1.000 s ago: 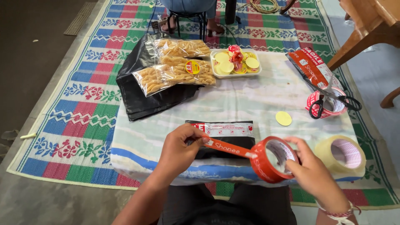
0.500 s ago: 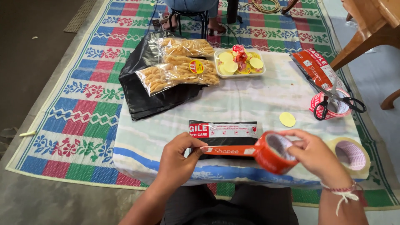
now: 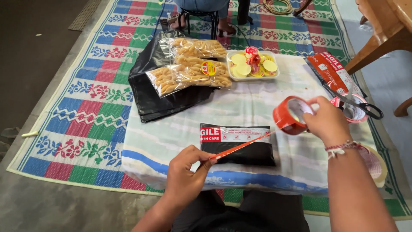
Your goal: The person places a snack into a black plastic bag and seals it. They then apply a 'FRAGILE' tape strip and a 'Shopee' tape strip to the bag using scissors to cut the tape. Finally, they place the sealed bag into a larger black plastic bag.
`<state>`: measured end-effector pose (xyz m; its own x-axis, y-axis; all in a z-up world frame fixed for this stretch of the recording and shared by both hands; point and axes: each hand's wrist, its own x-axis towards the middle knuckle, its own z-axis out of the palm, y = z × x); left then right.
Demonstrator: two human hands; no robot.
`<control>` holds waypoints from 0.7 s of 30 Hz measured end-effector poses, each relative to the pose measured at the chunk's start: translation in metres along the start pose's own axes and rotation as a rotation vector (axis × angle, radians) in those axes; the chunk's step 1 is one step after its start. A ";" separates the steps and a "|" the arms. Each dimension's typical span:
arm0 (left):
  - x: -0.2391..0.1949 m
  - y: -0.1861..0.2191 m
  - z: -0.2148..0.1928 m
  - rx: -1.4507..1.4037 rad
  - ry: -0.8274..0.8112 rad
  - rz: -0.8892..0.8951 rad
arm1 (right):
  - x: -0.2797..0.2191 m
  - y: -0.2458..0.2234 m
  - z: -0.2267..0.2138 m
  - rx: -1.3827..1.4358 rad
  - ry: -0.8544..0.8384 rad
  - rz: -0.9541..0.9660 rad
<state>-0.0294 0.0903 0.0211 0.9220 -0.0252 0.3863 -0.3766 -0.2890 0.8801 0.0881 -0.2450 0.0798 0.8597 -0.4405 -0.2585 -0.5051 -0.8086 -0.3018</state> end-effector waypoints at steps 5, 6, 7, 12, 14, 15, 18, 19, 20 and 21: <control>-0.001 0.003 -0.005 0.023 0.007 0.031 | 0.014 -0.013 0.003 0.053 -0.029 -0.111; -0.001 0.002 -0.007 0.024 0.006 0.030 | 0.020 -0.010 0.006 0.053 -0.030 -0.111; 0.000 0.000 -0.009 0.019 0.022 0.020 | 0.026 -0.008 0.009 0.012 -0.056 -0.109; 0.002 -0.005 -0.022 0.046 0.047 0.004 | 0.051 0.007 0.018 -0.072 -0.077 -0.172; 0.000 -0.006 -0.024 0.058 0.023 -0.011 | 0.047 0.002 0.013 -0.156 -0.111 -0.124; -0.001 -0.008 -0.022 0.058 0.022 -0.012 | 0.045 0.000 0.010 -0.157 -0.111 -0.123; -0.003 -0.010 -0.019 0.055 0.028 0.035 | 0.045 -0.005 0.004 -0.094 -0.136 -0.086; -0.004 -0.009 -0.019 0.057 0.030 0.027 | 0.048 -0.005 0.004 -0.106 -0.123 -0.063; -0.006 -0.009 -0.018 0.057 0.030 0.019 | 0.050 -0.003 0.005 -0.118 -0.110 -0.036; -0.006 -0.008 -0.019 0.056 0.028 0.020 | 0.055 -0.001 0.005 -0.117 -0.109 -0.034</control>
<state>-0.0339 0.1113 0.0173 0.9112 -0.0046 0.4119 -0.3885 -0.3422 0.8555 0.1350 -0.2667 0.0612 0.8595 -0.3724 -0.3501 -0.4582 -0.8649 -0.2049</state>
